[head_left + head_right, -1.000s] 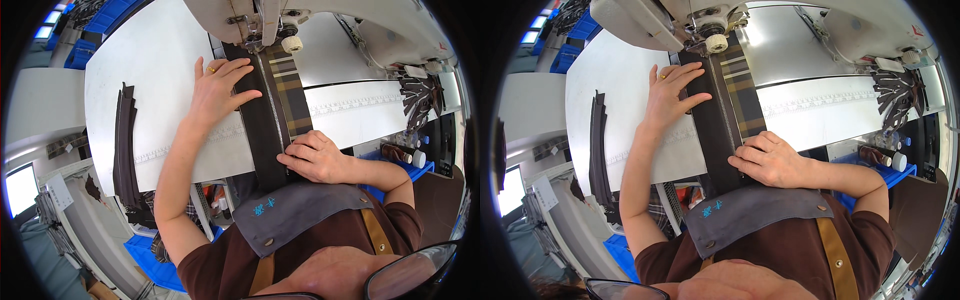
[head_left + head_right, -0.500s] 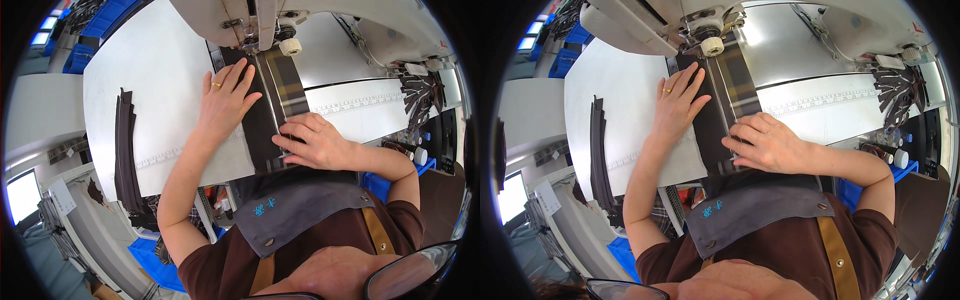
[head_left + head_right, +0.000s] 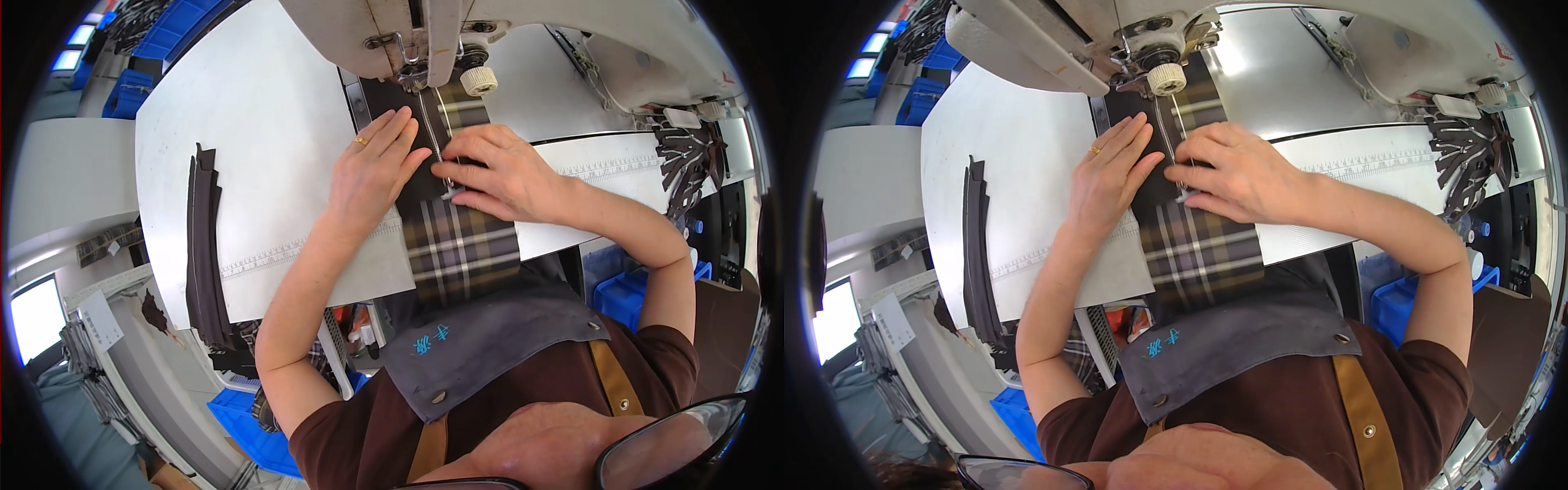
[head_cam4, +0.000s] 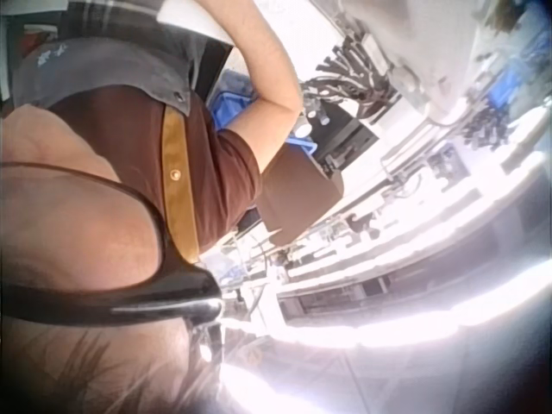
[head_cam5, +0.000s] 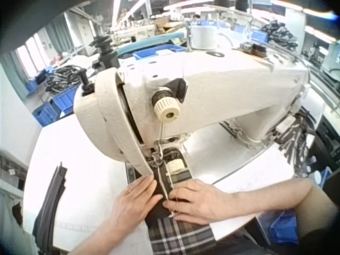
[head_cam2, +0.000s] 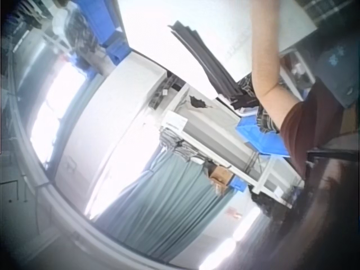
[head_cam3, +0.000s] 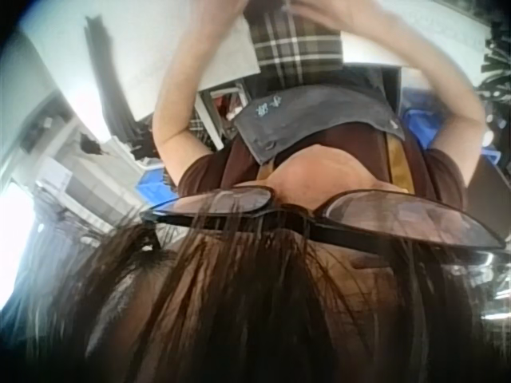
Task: The person operates an industrial sewing machine to attach black zippers to plaid fabric pieces. They guide the fabric under the needle, sew along the zipper edges, and periodically trim the excess thread with scissors. The process is repeated for multiple fabric pieces.
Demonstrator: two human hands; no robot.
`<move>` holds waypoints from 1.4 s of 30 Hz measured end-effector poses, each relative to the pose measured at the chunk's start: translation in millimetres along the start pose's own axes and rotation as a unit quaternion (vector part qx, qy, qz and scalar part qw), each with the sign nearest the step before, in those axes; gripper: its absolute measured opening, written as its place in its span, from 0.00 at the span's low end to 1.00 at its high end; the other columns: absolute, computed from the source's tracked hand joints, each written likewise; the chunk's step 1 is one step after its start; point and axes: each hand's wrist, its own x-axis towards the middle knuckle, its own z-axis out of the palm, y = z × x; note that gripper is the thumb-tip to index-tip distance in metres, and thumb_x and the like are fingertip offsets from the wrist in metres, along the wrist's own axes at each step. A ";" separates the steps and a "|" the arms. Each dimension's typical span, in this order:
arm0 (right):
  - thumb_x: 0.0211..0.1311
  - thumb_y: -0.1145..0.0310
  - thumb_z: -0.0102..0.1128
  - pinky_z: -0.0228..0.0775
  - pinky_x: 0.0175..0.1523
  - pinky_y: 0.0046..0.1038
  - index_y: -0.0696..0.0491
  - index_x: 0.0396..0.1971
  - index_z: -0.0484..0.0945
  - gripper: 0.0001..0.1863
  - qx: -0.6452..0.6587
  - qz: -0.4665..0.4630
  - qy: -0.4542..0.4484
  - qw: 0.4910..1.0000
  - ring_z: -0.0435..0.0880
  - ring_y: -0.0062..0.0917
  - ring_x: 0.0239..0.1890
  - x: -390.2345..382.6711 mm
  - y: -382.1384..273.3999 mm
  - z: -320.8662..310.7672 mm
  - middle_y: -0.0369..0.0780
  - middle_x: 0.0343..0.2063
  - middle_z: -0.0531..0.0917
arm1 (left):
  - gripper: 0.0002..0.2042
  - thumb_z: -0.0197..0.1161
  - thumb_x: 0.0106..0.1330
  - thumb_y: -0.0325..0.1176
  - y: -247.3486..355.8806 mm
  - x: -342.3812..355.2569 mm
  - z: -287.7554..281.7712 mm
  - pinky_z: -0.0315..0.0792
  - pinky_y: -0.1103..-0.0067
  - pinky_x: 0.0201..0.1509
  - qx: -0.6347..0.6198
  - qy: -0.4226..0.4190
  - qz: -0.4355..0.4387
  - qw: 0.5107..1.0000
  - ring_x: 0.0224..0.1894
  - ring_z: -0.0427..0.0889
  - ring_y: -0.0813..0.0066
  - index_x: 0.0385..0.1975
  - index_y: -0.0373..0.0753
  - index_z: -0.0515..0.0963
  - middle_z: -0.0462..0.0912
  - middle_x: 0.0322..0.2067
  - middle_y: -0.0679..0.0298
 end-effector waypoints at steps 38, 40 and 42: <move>0.56 0.73 0.57 0.71 0.44 0.26 0.51 0.42 0.79 0.13 -0.045 0.091 0.109 0.989 0.77 0.26 0.39 14.8 43.1 3.8 0.35 0.40 0.80 | 0.09 0.62 0.56 0.26 -32.0 23.4 5.3 0.74 0.75 0.39 -0.106 0.000 -0.031 0.994 0.39 0.77 0.66 0.36 0.41 0.82 0.78 0.38 0.68; 0.59 0.70 0.57 0.72 0.38 0.22 0.55 0.43 0.78 0.13 0.228 0.318 0.078 0.917 0.78 0.21 0.33 16.7 37.1 -11.6 0.36 0.36 0.81 | 0.09 0.62 0.55 0.25 -33.3 22.8 6.9 0.73 0.75 0.38 -0.128 0.006 -0.042 0.991 0.39 0.77 0.66 0.36 0.41 0.82 0.78 0.37 0.68; 0.60 0.68 0.56 0.72 0.33 0.17 0.59 0.44 0.77 0.14 0.379 0.430 0.061 0.817 0.78 0.17 0.28 24.1 36.5 -25.3 0.36 0.32 0.82 | 0.09 0.62 0.55 0.26 -33.9 23.8 6.6 0.73 0.75 0.38 -0.132 0.016 -0.040 0.990 0.38 0.77 0.66 0.35 0.41 0.82 0.77 0.36 0.68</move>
